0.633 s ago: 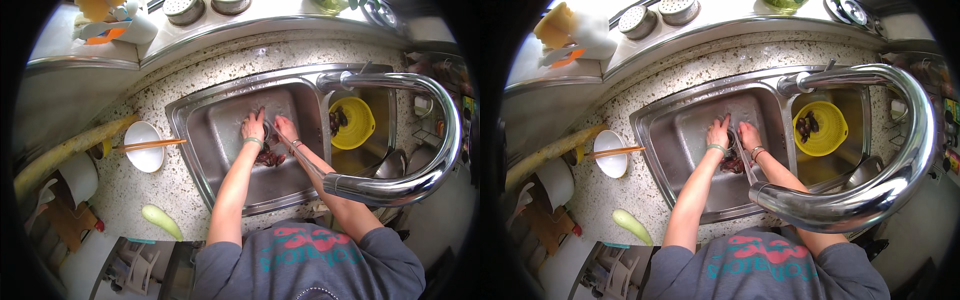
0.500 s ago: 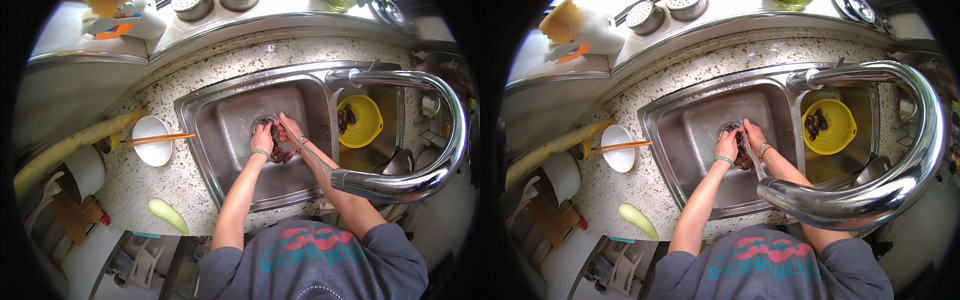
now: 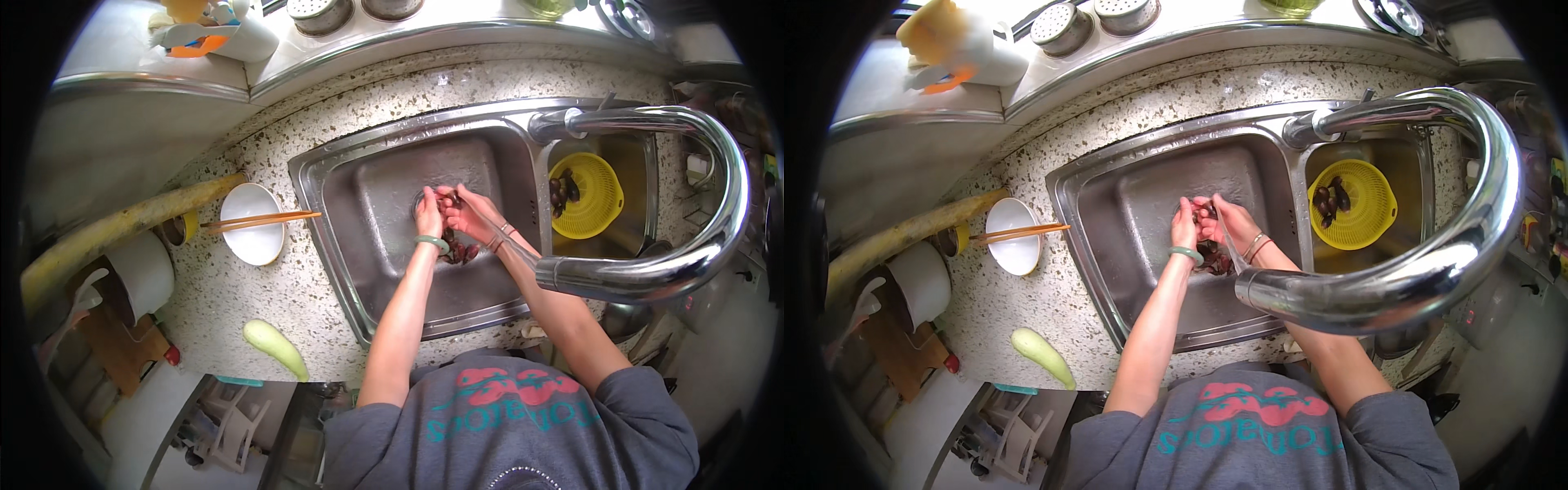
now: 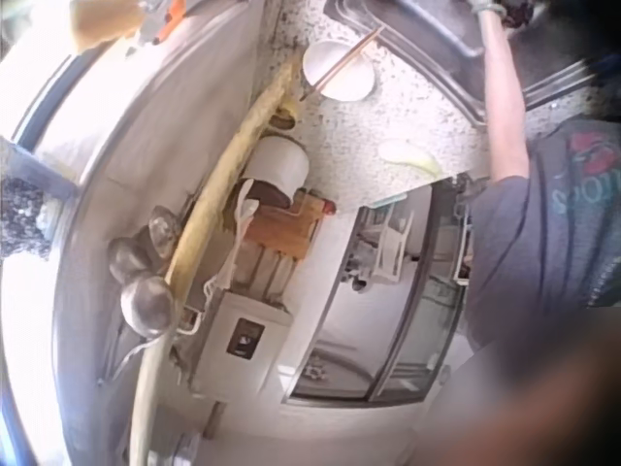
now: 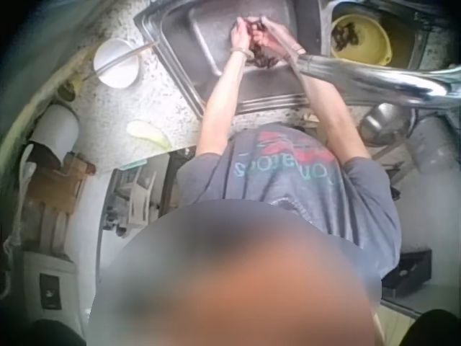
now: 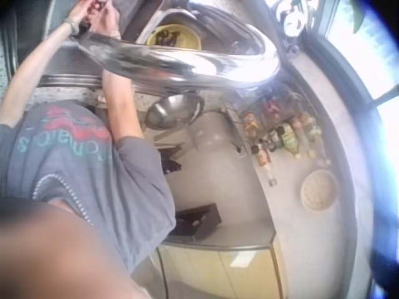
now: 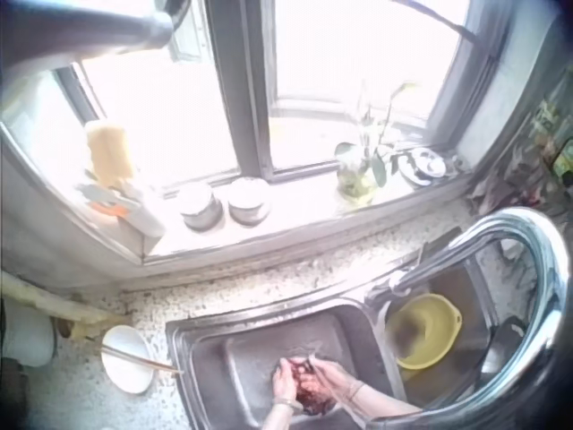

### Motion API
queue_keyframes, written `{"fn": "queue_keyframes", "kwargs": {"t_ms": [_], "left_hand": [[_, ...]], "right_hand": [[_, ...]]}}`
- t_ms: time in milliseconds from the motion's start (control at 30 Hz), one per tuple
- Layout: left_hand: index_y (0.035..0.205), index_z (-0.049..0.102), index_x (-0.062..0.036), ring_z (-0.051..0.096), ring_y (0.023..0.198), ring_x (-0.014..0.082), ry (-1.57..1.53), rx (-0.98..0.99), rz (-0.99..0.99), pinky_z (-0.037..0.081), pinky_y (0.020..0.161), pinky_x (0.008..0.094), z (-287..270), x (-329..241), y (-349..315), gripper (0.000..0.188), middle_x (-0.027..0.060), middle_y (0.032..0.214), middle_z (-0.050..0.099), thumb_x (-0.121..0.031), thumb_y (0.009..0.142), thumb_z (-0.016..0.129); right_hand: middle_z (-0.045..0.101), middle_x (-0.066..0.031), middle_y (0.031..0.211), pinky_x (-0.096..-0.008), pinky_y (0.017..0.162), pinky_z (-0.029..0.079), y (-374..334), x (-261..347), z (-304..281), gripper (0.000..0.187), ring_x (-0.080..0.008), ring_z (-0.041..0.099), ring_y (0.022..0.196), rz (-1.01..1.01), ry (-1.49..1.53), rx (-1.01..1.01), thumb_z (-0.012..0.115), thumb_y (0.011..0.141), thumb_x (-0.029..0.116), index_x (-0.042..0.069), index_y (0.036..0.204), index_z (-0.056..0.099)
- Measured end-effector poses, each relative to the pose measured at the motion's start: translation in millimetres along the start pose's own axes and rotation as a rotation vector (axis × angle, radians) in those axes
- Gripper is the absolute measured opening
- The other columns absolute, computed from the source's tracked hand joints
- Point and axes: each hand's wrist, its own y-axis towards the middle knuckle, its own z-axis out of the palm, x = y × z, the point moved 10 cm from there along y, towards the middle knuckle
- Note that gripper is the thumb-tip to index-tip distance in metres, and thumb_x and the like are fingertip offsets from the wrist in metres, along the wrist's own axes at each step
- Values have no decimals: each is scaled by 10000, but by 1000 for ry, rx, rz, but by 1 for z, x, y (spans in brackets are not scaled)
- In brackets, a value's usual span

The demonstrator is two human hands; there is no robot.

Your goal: The person stands at a kitchen sink and washes small, dark, round food items under running water. They handle the items individually, rubbing them between their fingers and rinsing them before placing them into a yellow colander in the sink. The person also briefly rinses a small metal strainer and a white bowl during the process.

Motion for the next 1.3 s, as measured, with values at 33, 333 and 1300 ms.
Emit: {"fn": "queue_keyframes", "kwargs": {"t_ms": [33,333,1300], "left_hand": [[924,576,-46,520,503,59,-12,-40,28,460,422,180,-6,-6,-5,410,-17,713,558,-411,938,389],[1145,521,-60,425,509,44,200,-18,271,369,423,198,-13,-16,-24,262,15,750,542,-181,949,396],[1096,557,8,549,903,111,284,7,669,461,788,248,53,-76,-97,243,77,1003,600,-144,923,477]], "right_hand": [[486,16,710,-195,467,370,-4,0,7,264,-82,437,546,-7,0,47,441,937,305,62,871,521],[465,19,682,-185,433,322,2,-8,-22,249,-59,403,523,-45,-235,-119,457,930,329,104,823,468],[576,3,685,-206,493,422,9,26,-50,235,-62,530,575,-614,-642,-298,546,869,283,63,791,578]]}}
